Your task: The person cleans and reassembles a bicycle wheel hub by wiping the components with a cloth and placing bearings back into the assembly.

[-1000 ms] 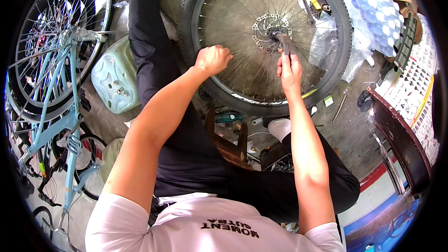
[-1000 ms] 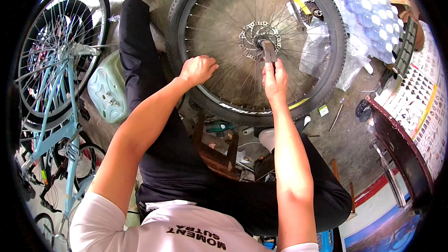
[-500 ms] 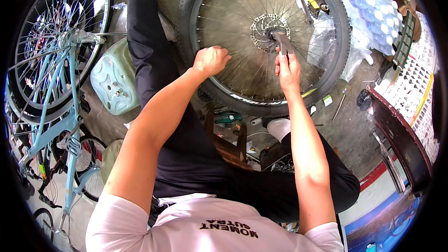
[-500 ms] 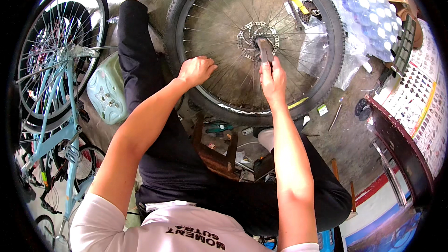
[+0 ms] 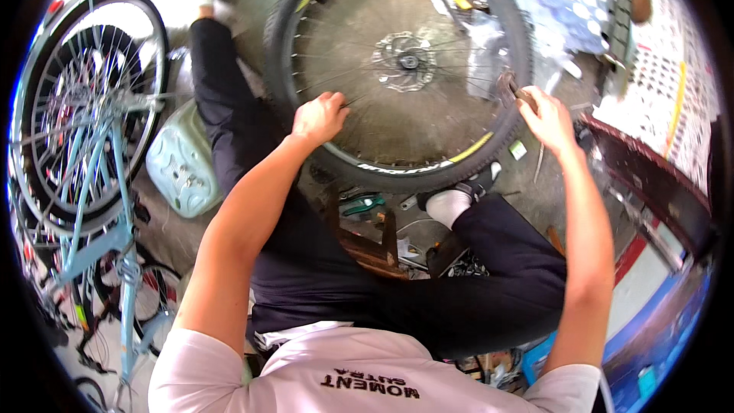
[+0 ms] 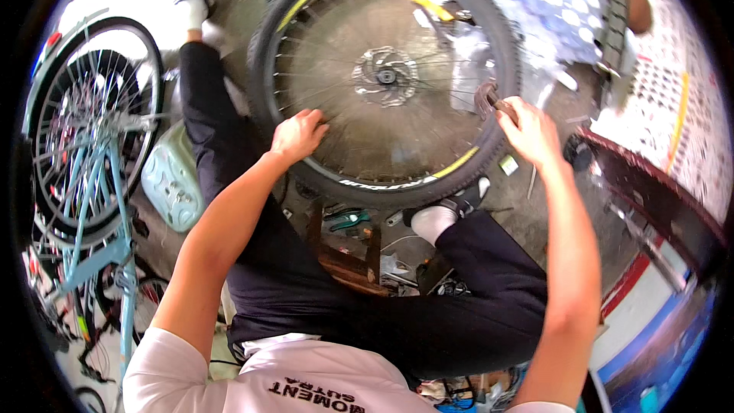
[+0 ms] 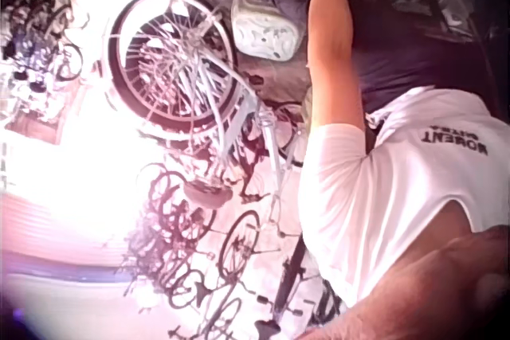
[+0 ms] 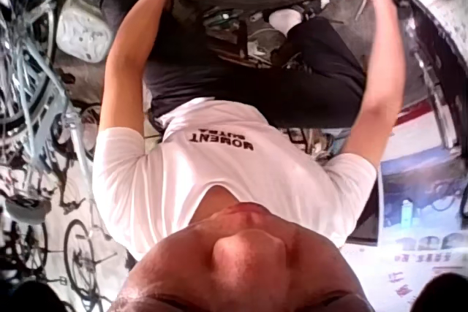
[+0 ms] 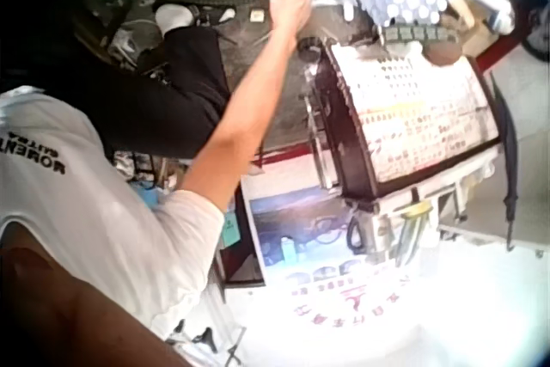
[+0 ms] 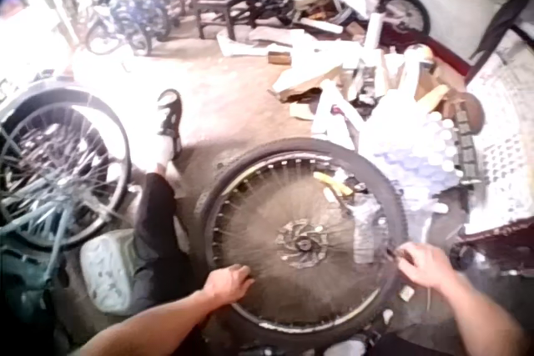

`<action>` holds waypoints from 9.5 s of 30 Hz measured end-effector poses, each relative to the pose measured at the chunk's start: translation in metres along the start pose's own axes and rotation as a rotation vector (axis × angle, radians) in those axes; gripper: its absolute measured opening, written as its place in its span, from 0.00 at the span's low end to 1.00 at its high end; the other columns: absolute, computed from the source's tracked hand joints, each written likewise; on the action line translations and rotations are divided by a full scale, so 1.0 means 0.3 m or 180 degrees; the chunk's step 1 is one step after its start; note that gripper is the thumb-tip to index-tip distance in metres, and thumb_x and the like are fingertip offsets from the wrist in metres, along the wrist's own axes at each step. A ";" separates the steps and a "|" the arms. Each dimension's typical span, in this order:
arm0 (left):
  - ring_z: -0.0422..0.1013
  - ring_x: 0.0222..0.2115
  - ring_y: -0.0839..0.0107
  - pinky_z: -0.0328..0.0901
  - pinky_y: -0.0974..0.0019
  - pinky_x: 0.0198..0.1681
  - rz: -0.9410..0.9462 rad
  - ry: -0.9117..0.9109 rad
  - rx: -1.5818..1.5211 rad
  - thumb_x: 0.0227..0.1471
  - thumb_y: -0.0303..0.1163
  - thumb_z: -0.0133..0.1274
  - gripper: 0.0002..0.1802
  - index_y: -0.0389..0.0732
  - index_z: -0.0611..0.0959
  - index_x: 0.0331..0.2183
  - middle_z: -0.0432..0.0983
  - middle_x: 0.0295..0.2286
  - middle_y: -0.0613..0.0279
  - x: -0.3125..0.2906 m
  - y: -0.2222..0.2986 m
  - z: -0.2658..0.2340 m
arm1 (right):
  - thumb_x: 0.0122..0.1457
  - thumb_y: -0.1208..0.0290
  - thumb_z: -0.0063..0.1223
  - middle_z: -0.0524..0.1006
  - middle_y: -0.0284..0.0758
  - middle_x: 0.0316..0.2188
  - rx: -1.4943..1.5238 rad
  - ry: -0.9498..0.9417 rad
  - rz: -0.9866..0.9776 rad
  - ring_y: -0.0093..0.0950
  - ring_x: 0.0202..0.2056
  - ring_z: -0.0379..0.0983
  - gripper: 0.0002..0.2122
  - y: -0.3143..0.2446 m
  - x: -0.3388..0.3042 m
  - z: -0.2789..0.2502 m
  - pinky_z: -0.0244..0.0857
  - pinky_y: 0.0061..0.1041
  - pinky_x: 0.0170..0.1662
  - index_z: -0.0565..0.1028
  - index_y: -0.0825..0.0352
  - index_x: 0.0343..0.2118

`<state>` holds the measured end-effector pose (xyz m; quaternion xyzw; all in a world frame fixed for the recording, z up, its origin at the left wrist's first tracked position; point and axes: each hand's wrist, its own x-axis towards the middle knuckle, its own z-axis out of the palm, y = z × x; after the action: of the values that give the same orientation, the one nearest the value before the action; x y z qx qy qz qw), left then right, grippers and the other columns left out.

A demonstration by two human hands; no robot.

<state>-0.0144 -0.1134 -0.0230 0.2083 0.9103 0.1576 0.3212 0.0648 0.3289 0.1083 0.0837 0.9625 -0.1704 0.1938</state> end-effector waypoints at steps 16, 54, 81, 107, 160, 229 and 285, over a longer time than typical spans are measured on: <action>0.74 0.35 0.46 0.69 0.49 0.38 0.0890 0.0280 -0.0170 0.54 0.35 0.55 0.09 0.41 0.79 0.35 0.78 0.31 0.48 -0.173 0.189 0.124 | 0.61 0.52 0.55 0.75 0.42 0.22 0.1615 0.1303 0.2414 0.32 0.26 0.73 0.20 0.550 -0.810 0.373 0.66 0.33 0.32 0.74 0.69 0.34; 0.75 0.35 0.49 0.69 0.54 0.39 0.0750 -0.0277 0.0203 0.54 0.34 0.55 0.09 0.39 0.82 0.34 0.78 0.32 0.49 -0.255 0.593 0.165 | 0.46 0.69 0.65 0.71 0.37 0.47 0.0502 0.1574 0.1701 0.39 0.51 0.67 0.23 0.450 -0.387 0.694 0.63 0.42 0.51 0.73 0.59 0.48; 0.75 0.39 0.72 0.72 0.66 0.39 0.1330 0.0084 -0.5044 0.65 0.36 0.49 0.26 0.38 0.65 0.60 0.76 0.44 0.58 -0.559 0.891 -0.683 | 0.47 0.80 0.62 0.72 0.32 0.34 0.2658 0.1778 -0.1538 0.26 0.35 0.73 0.23 -0.708 -0.476 -0.480 0.69 0.27 0.41 0.72 0.62 0.49; 0.73 0.35 0.77 0.71 0.71 0.37 0.1025 0.0569 -0.5238 0.63 0.30 0.51 0.20 0.42 0.75 0.55 0.76 0.39 0.65 -0.584 0.839 -0.605 | 0.59 0.76 0.51 0.75 0.31 0.29 0.3600 0.1113 -0.1811 0.16 0.27 0.67 0.12 -0.718 -0.435 -0.335 0.61 0.19 0.30 0.66 0.68 0.45; 0.70 0.34 0.84 0.63 0.76 0.34 0.0849 0.0688 -0.4006 0.62 0.29 0.52 0.13 0.42 0.84 0.47 0.80 0.37 0.72 -0.551 0.751 -0.562 | 0.61 0.72 0.56 0.81 0.35 0.26 0.3662 -0.0388 -0.0642 0.23 0.27 0.80 0.08 -0.639 -0.407 -0.346 0.74 0.22 0.31 0.79 0.73 0.33; 0.69 0.31 0.79 0.67 0.72 0.34 0.0852 0.0667 -0.5474 0.64 0.33 0.50 0.22 0.38 0.72 0.57 0.74 0.39 0.66 -0.572 0.771 -0.529 | 0.66 0.78 0.44 0.79 0.38 0.37 0.4417 0.0281 -0.1011 0.22 0.34 0.77 0.13 -0.693 -0.400 -0.289 0.73 0.22 0.37 0.68 0.69 0.53; 0.72 0.43 0.78 0.69 0.72 0.46 0.1146 0.0623 -0.3410 0.46 0.22 0.67 0.33 0.38 0.74 0.54 0.76 0.42 0.66 -0.568 0.667 -0.567 | 0.61 0.64 0.56 0.80 0.39 0.27 0.4729 -0.0733 -0.0305 0.27 0.25 0.79 0.12 -0.669 -0.408 -0.299 0.76 0.28 0.30 0.77 0.71 0.34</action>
<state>0.0511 -0.0485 0.2763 0.1526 0.6790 0.6677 0.2642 0.0996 0.1634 0.2946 0.1321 0.5705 -0.7908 0.1781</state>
